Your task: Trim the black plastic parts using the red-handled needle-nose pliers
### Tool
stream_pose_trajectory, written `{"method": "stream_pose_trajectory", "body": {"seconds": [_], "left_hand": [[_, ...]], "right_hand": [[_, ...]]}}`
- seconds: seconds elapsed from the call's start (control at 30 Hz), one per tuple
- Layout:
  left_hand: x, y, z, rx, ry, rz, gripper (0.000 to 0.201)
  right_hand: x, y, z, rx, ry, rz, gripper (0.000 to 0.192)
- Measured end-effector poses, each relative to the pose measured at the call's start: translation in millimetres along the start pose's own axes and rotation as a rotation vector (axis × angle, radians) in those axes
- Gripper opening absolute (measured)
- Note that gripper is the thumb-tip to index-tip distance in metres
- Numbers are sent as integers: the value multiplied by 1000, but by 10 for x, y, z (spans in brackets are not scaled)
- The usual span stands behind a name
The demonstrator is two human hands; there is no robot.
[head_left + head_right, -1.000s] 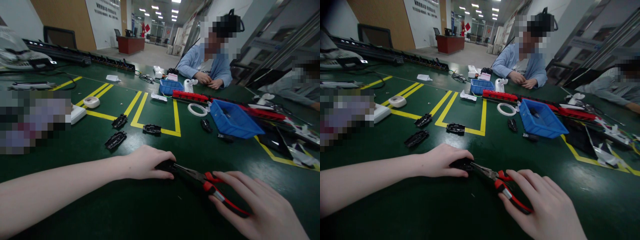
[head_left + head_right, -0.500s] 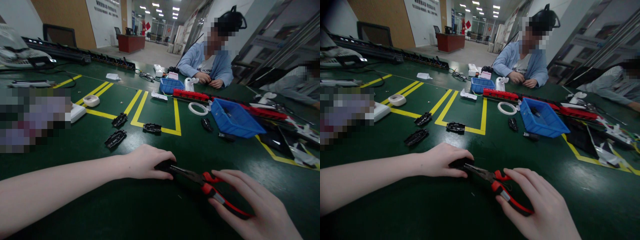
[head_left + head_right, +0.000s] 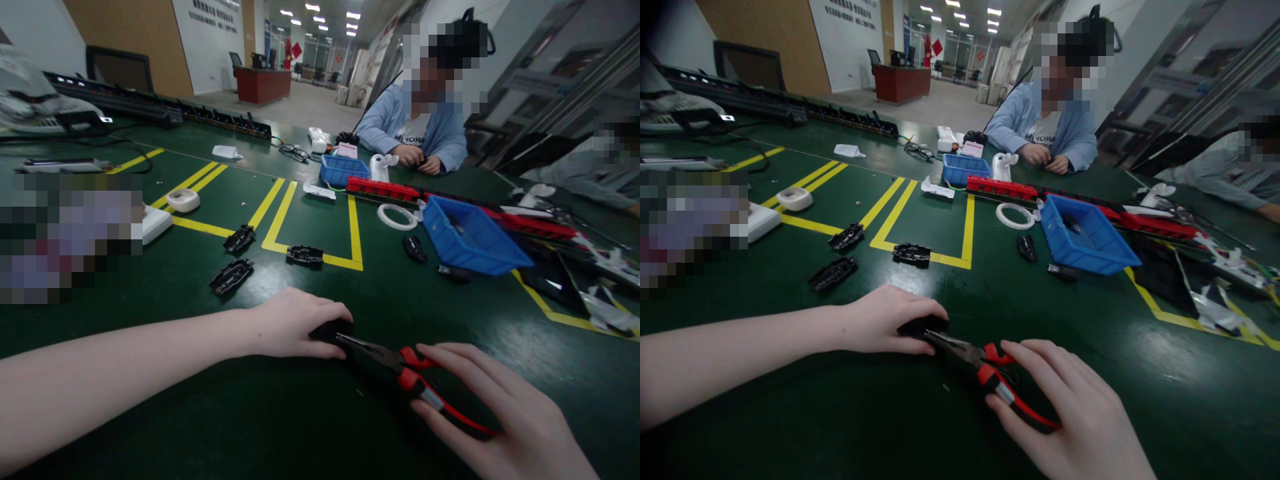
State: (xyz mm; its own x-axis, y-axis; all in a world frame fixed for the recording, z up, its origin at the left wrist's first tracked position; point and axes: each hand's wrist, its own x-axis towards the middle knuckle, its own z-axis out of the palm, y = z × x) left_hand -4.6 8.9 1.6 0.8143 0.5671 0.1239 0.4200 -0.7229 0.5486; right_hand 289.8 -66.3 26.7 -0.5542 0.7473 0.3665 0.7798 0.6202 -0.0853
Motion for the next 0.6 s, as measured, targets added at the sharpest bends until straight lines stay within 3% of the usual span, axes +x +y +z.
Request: {"method": "stream_pose_trajectory", "body": {"seconds": [0.17, 0.6], "left_hand": [[-1, -6, 4, -1, 1, 8, 37], [-4, -3, 9, 33, 0, 23, 37]], "right_hand": [[-7, -62, 7, 26, 5, 78, 38], [40, -36, -20, -7, -30, 9, 42]]}}
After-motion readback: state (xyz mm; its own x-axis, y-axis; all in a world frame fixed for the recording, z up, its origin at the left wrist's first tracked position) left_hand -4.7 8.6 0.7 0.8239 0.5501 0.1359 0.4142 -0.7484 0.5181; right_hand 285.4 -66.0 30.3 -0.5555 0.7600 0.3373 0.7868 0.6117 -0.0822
